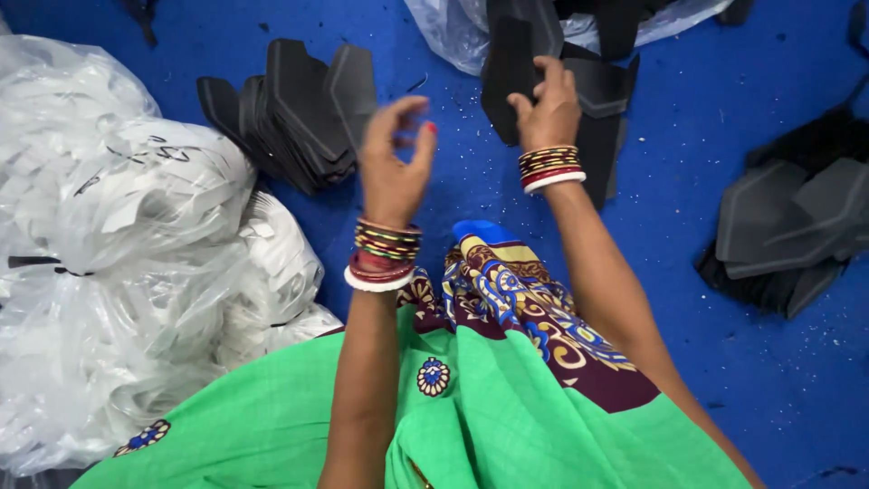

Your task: The person sorts and stacks black foam shoe components taken from a bag.

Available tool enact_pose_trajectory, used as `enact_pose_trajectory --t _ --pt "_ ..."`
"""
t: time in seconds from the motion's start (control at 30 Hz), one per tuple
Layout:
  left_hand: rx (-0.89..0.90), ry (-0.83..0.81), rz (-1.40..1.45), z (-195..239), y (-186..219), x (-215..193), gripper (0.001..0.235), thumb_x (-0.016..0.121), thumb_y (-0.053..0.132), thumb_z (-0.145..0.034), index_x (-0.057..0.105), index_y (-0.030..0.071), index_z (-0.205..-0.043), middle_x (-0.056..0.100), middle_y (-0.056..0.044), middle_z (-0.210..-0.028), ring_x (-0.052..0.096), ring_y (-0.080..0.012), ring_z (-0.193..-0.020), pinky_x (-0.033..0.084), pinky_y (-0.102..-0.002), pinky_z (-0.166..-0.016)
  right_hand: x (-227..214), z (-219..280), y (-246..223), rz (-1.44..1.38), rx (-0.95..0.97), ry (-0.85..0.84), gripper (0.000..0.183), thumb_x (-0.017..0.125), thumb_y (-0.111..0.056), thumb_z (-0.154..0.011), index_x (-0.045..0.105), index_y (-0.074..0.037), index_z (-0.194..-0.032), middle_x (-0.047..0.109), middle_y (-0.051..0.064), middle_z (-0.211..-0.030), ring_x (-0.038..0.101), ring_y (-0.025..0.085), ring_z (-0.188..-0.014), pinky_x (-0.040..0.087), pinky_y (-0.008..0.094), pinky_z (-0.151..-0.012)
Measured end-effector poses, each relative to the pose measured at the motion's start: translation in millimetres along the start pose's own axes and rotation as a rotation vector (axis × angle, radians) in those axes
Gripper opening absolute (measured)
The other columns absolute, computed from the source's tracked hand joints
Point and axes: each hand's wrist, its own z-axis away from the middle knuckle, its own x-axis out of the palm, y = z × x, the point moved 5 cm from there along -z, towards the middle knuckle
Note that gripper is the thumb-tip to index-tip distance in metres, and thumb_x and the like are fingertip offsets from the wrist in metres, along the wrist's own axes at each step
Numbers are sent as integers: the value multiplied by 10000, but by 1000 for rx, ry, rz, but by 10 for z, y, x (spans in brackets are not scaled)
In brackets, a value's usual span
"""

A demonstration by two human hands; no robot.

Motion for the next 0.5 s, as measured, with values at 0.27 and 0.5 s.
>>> enact_pose_trajectory --t 0.27,0.5 --pt "-345 -380 481 516 -709 929 296 691 115 -958 658 34 -1242 751 -67 -992 712 -98 -862 574 -249 -778 -287 352 508 -323 453 -283 425 856 -106 -842 636 -73 -1205 712 70 -810 742 277 -682 608 421 -606" --pt "-501 -565 396 744 -844 1247 359 685 164 -930 643 2 -1248 768 -77 -870 702 -114 -712 558 -253 -646 -410 183 -114 318 -544 -260 711 860 -145 -701 652 -126 -1381 610 120 -1423 538 344 -1333 457 472 -1050"
